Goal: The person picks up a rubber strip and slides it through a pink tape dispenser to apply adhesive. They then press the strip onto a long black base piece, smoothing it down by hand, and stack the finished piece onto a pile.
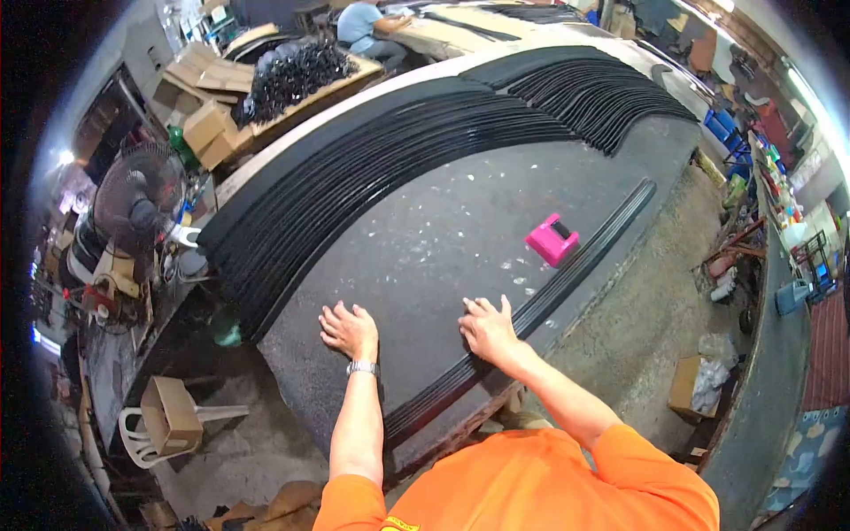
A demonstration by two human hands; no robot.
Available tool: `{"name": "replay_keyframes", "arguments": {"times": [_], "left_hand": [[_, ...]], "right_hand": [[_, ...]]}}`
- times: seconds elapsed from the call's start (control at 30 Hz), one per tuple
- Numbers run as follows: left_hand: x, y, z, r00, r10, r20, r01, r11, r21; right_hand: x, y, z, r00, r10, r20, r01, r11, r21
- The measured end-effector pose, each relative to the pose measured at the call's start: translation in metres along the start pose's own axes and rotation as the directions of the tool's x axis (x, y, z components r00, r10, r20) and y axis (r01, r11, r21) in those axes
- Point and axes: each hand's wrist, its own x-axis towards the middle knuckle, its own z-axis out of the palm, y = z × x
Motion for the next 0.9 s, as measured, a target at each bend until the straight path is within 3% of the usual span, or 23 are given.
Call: {"name": "replay_keyframes", "arguments": {"times": [0.13,0.23,0.37,0.47,0.57,0.67,0.73,0.9], "left_hand": [[0.003,-0.011,-0.015,0.986,0.034,0.163,-0.027,0.999,-0.046],[0.003,-0.021,-0.039,0.928,0.055,0.369,-0.038,0.998,-0.054],[-0.033,-0.015,-0.052,0.904,0.071,0.421,-0.045,0.996,-0.072],[-0.080,0.019,-0.060,0.883,0.056,0.467,-0.049,0.998,-0.028],[-0.139,0.110,-0.104,0.813,0.031,0.582,-0.056,0.998,0.025],[-0.195,0.173,-0.101,0.806,0.164,0.568,-0.171,0.984,-0.042],[-0.224,0.213,-0.103,0.789,0.283,0.545,-0.259,0.958,-0.123],[-0.265,0.287,-0.084,0.784,0.549,0.290,-0.509,0.836,-0.206]], "right_hand": [[-0.062,0.013,-0.034,0.981,0.027,-0.191,-0.006,0.994,0.110],[-0.109,0.054,-0.042,0.972,0.125,-0.197,-0.083,0.975,0.207],[-0.174,0.130,-0.029,0.939,0.299,-0.167,-0.256,0.937,0.237],[-0.221,0.189,-0.026,0.919,0.385,-0.086,-0.354,0.901,0.251],[-0.271,0.245,-0.012,0.889,0.457,-0.019,-0.442,0.868,0.225],[-0.324,0.288,-0.001,0.850,0.524,0.056,-0.524,0.829,0.195],[-0.354,0.309,-0.002,0.792,0.581,0.187,-0.606,0.785,0.128],[-0.404,0.346,0.005,0.675,0.663,0.324,-0.719,0.690,0.085]]}}
